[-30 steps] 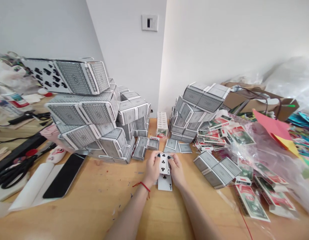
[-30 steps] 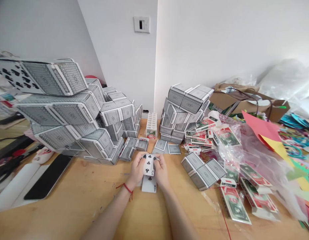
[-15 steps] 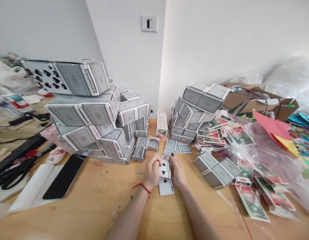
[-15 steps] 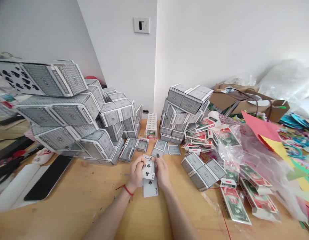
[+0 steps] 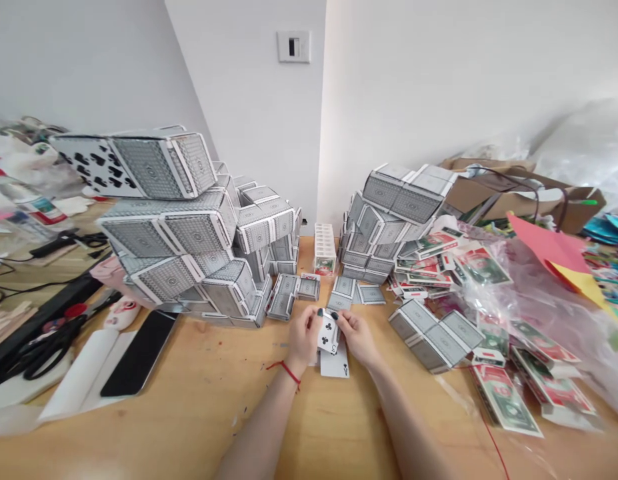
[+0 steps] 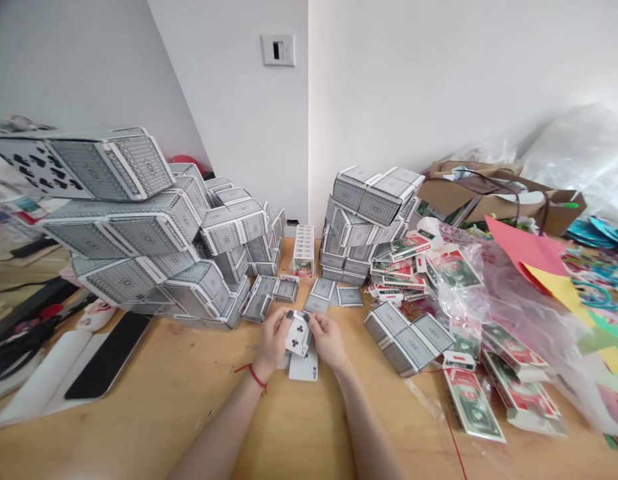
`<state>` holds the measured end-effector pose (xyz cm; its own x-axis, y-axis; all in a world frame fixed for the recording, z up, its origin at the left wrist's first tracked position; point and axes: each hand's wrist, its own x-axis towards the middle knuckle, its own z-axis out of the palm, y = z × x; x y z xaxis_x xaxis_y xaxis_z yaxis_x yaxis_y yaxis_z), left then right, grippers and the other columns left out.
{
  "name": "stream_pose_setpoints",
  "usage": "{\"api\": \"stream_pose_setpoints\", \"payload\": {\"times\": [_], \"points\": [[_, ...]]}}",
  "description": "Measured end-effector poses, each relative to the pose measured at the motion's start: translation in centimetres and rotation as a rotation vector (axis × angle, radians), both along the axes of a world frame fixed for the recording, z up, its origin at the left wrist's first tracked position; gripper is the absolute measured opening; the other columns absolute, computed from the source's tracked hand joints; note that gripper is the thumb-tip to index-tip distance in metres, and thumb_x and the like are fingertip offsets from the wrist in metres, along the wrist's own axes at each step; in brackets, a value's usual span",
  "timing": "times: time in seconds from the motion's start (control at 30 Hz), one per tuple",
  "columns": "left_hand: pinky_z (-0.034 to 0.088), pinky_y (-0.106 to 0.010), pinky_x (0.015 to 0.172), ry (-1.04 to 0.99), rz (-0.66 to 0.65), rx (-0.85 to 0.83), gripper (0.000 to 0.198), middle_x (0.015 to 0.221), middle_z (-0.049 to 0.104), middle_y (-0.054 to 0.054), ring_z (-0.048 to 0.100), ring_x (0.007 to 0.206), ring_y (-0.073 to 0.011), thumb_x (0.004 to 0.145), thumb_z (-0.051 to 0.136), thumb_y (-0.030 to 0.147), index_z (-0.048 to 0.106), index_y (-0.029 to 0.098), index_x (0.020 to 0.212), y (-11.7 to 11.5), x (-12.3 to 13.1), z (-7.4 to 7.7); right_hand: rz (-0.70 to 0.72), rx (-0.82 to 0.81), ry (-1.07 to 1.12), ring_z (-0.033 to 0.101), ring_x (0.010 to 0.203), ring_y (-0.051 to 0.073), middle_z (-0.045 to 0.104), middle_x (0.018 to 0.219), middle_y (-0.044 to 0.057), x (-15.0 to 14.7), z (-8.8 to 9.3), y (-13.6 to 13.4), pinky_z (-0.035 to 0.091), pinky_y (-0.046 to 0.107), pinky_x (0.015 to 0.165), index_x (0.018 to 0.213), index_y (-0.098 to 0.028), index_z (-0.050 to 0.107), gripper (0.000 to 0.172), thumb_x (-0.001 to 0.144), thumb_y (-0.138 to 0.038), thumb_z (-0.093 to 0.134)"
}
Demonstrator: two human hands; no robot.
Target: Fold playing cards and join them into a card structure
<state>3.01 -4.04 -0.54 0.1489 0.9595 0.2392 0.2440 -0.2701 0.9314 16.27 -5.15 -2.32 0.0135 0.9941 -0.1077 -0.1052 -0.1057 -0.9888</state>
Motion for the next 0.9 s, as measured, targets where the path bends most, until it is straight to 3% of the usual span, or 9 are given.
{"api": "stream_pose_setpoints", "payload": {"times": [0.1, 0.3, 0.53, 0.63, 0.77, 0.9], "points": [[0.035, -0.022, 0.056, 0.085, -0.001, 0.044, 0.016, 0.065, 0.050, 0.000, 0.046, 0.061, -0.0116, 0.076, 0.046, 0.027, 0.052, 0.016, 0.066, 0.4, 0.1, -0.1, -0.025, 0.054, -0.076, 0.042, 0.048, 0.009, 0.045, 0.054, -0.004, -0.1, 0.0, -0.1, 0.033, 0.020, 0.046, 0.066, -0.016, 0.051, 0.033, 0.072, -0.048, 0.054], [0.037, -0.023, 0.064, 0.066, 0.050, 0.047, 0.013, 0.071, 0.052, -0.001, 0.049, 0.070, -0.0130, 0.077, 0.047, 0.026, 0.053, 0.017, 0.070, 0.7, 0.1, -0.6, 0.090, 0.127, -0.094, 0.053, 0.056, 0.014, 0.057, 0.064, 0.001, -0.2, 0.1, -0.1, 0.043, 0.025, 0.054, 0.077, -0.017, 0.058, 0.028, 0.075, -0.043, 0.050], [0.033, -0.021, 0.056, 0.014, 0.184, -0.061, 0.019, 0.057, 0.048, 0.003, 0.045, 0.058, -0.0107, 0.074, 0.049, 0.026, 0.049, 0.016, 0.058, 0.8, 0.1, -1.7, 0.041, 0.198, -0.307, 0.051, 0.052, 0.012, 0.056, 0.056, -0.001, -0.7, -0.4, -0.4, 0.040, 0.022, 0.051, 0.068, -0.017, 0.059, 0.024, 0.076, -0.037, 0.050], [0.032, -0.021, 0.051, -0.015, 0.163, -0.116, 0.021, 0.051, 0.044, 0.004, 0.042, 0.053, -0.0095, 0.073, 0.051, 0.027, 0.049, 0.015, 0.055, 0.9, 0.1, -1.7, 0.037, 0.178, -0.306, 0.050, 0.048, 0.012, 0.054, 0.053, -0.001, -0.8, -0.3, -0.6, 0.039, 0.022, 0.047, 0.070, -0.016, 0.060, 0.027, 0.077, -0.039, 0.049], [0.039, -0.021, 0.059, -0.166, 0.109, -0.168, 0.016, 0.066, 0.057, 0.000, 0.052, 0.064, -0.0118, 0.071, 0.055, 0.031, 0.058, 0.015, 0.070, 0.9, 0.1, -1.2, -0.047, 0.161, -0.185, 0.051, 0.051, 0.013, 0.058, 0.057, 0.001, -0.7, 0.2, -0.5, 0.041, 0.023, 0.049, 0.075, -0.016, 0.060, 0.028, 0.075, -0.043, 0.052], [0.044, -0.025, 0.069, -0.342, 0.077, -0.207, 0.027, 0.087, 0.063, -0.006, 0.058, 0.078, -0.0156, 0.067, 0.060, 0.029, 0.057, 0.015, 0.090, 0.9, 0.2, -1.1, -0.106, 0.064, 0.030, 0.052, 0.043, 0.013, 0.057, 0.051, 0.000, -0.4, 0.4, -0.3, 0.043, 0.025, 0.047, 0.075, -0.015, 0.056, 0.033, 0.071, -0.048, 0.055]]}}
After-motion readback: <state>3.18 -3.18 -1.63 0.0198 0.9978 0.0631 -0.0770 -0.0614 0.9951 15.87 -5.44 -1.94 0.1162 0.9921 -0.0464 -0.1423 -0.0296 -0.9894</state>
